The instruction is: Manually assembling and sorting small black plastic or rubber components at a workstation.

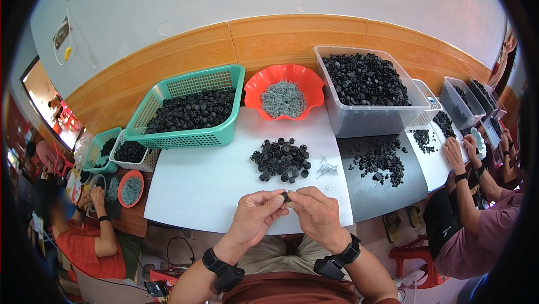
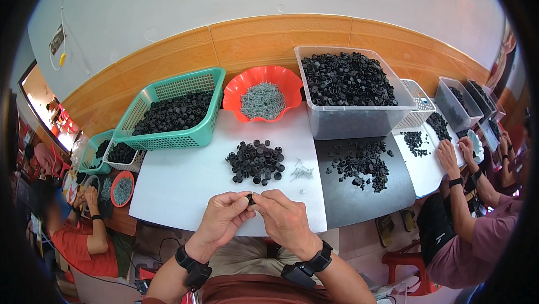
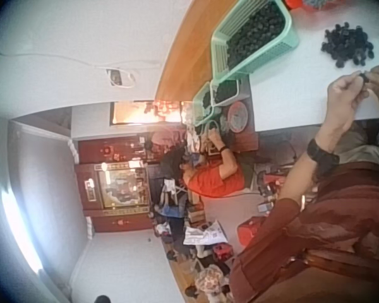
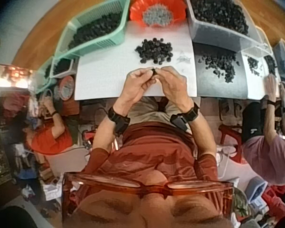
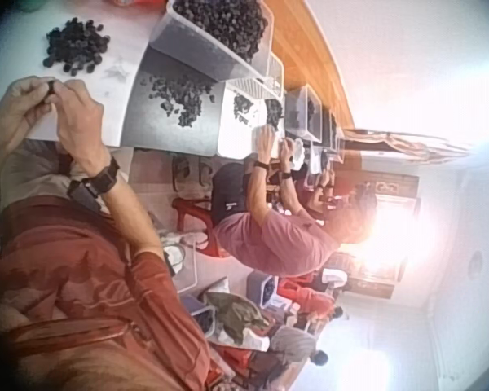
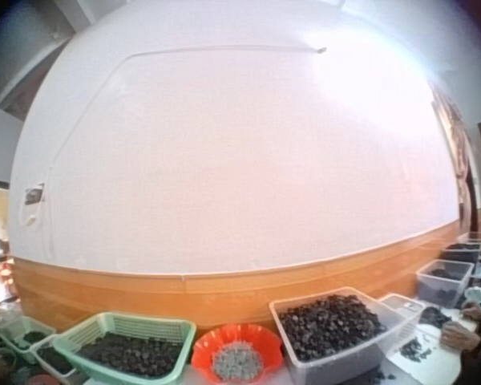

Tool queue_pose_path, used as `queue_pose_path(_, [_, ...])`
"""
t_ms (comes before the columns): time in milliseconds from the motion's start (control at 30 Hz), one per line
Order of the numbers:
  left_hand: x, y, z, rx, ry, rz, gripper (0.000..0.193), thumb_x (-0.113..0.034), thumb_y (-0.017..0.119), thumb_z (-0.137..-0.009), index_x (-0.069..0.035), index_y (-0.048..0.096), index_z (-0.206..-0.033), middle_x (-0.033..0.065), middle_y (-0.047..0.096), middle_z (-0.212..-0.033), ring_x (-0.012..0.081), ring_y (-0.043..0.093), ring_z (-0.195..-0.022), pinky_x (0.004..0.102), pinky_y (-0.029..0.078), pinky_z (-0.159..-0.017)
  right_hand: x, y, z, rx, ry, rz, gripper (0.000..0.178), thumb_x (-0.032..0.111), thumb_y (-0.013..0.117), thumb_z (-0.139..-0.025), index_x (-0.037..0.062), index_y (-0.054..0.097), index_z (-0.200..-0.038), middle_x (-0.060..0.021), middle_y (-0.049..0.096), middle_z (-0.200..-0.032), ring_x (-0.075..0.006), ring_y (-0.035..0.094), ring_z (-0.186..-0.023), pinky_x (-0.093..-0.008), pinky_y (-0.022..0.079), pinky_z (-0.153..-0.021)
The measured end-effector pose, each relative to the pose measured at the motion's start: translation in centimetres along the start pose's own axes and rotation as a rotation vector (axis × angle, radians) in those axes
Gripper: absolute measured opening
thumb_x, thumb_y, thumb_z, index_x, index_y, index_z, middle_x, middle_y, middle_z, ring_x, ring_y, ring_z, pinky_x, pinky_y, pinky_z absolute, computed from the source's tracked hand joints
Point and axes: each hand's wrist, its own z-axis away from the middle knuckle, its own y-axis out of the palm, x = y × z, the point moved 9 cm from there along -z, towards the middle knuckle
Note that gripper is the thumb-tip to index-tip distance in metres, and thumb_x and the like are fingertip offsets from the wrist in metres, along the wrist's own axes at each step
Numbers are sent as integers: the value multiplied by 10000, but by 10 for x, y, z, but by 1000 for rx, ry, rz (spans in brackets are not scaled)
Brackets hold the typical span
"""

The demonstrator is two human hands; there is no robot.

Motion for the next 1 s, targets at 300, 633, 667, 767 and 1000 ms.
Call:
queue_pose_path(300, [1, 0, 1, 15, 14, -32, 227, -54, 696, -987, 35, 708, -1195, 120, 747, -1073, 180, 718, -905, 322, 614, -870, 2, -1, 0, 24, -17, 25, 269, -43, 734, -860, 18, 712, -1122, -89, 709, -969, -243, 714, -699, -327, 576, -569])
queue_pose_path(633, [0, 2, 1, 22, 37, -86, 161, -50, 690, -988, 12, 731, -1130, 125, 747, -1070, 175, 711, -888, 344, 623, -830, -7, -2, 2, 19, 63, -37, 266, -35, 792, -827, 46, 722, -1070, -101, 719, -936, -227, 727, -758, -298, 583, -625])
queue_pose_path(667, [1, 2, 1, 21, 36, -84, 161, -50, 690, -988, 12, 731, -1130, 125, 747, -1070, 175, 711, -888, 344, 623, -830, -7, -1, 1, 30, 65, -43, 259, -33, 797, -822, 42, 719, -1057, -101, 716, -930, -227, 723, -751, -299, 579, -620])
queue_pose_path(767, [0, 3, 1, 35, 58, -90, 153, -48, 695, -985, 12, 734, -1119, 123, 747, -1073, 168, 704, -872, 337, 617, -818, -6, -1, -3, 46, 69, -50, 242, -33, 804, -812, 36, 708, -1022, -101, 709, -917, -227, 713, -734, -304, 567, -605])
queue_pose_path(1000, [0, 4, -1, 45, 83, -158, 151, -54, 708, -978, 11, 737, -1110, 107, 751, -1023, 136, 677, -834, 282, 572, -767, -10, 3, -5, 128, 114, -78, 199, -30, 762, -845, 33, 673, -1012, -107, 686, -933, -271, 696, -735, -352, 555, -611])
